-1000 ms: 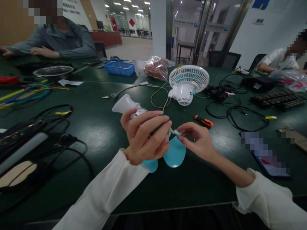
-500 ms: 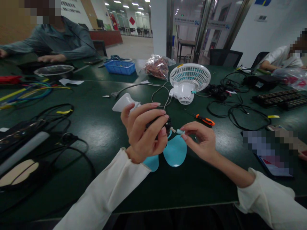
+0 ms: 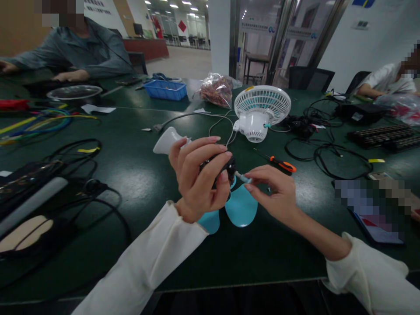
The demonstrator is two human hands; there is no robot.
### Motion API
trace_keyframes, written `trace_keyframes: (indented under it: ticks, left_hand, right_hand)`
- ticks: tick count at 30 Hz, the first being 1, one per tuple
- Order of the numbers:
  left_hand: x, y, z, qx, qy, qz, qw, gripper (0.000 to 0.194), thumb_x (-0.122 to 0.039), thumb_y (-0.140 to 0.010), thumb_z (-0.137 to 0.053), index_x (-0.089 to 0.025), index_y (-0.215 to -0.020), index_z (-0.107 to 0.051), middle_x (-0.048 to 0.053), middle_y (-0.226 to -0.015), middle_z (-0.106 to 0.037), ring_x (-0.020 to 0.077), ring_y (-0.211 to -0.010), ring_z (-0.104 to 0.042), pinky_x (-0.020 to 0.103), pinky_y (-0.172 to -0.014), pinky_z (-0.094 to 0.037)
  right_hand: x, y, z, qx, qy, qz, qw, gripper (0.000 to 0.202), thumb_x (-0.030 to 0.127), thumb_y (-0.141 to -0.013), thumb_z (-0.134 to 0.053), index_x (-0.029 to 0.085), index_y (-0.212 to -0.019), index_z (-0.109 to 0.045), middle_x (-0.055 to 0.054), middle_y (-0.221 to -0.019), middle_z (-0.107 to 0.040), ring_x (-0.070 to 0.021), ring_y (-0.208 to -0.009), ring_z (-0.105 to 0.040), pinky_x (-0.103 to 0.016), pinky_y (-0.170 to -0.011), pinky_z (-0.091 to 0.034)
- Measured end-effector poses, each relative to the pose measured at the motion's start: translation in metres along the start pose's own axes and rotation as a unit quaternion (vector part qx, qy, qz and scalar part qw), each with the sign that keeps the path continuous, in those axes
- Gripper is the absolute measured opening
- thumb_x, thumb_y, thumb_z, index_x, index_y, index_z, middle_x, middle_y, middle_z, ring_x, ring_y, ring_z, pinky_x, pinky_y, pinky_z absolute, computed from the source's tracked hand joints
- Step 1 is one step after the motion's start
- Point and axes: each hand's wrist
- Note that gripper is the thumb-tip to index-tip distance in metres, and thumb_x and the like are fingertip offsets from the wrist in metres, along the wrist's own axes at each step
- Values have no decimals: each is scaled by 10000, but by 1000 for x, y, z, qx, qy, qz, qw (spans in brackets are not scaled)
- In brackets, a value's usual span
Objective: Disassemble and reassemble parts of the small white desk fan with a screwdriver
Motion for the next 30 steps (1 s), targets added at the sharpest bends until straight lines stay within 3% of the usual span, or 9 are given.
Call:
trace_keyframes:
  ticks: [2,6,11,19,25,30]
  left_hand:
    - [0,-1,0,7,8,1,1000,241,-336,-792,-506,-313,-1002,-623,27,-976,-651,275,-1037,-596,559,-1066,-284]
    - [1,-1,-1,22,32,75,996,224,-426,-753,-554,-281,-894,-651,40,-924,-645,300,-1031,-591,570,-1094,-231]
    - [2,0,-2,26,42,52,997,211,-377,-771,-549,-279,-927,-653,44,-978,-639,298,-1073,-572,558,-1117,-196]
    - [0,-3,-2,46,32,31,998,159,-275,-795,-517,-256,-890,-643,23,-931,-683,260,-1004,-626,538,-1129,-215]
    - [1,-6,-5,44,-48,-43,997,150,-188,-784,-480,-231,-835,-614,-1,-854,-705,220,-949,-658,508,-1084,-326]
    - [1,-5,-5,44,-62,-51,996,139,-180,-772,-486,-231,-812,-609,-5,-823,-702,222,-944,-654,511,-1056,-358]
  right_hand:
    - [0,0,0,2,1,-3,1000,143,239,-826,-659,257,-967,-680,-30,-872,-683,-156,-735,-646,-312,-628,-567]
    - [-1,-1,-1,9,-30,-32,999,154,237,-834,-649,255,-983,-685,-30,-901,-676,-157,-792,-639,-302,-664,-563]
    - [-3,-2,-1,28,-122,-100,987,147,261,-836,-652,252,-977,-694,-19,-890,-661,-134,-752,-629,-269,-644,-558]
    - [-5,-3,-2,15,-113,-104,988,157,247,-826,-664,252,-974,-717,-25,-912,-679,-144,-800,-635,-270,-665,-551]
    - [-8,-3,-7,16,-228,-214,950,191,294,-775,-724,244,-959,-715,-1,-841,-699,-120,-711,-639,-256,-660,-548]
    - [-11,-6,-11,26,-327,-279,902,246,290,-740,-757,241,-972,-692,11,-784,-700,-117,-676,-643,-243,-636,-552]
Point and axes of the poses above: each hand's wrist, its own y-axis away from the middle knuckle, its own z-axis out of the back of the hand, x = y × z
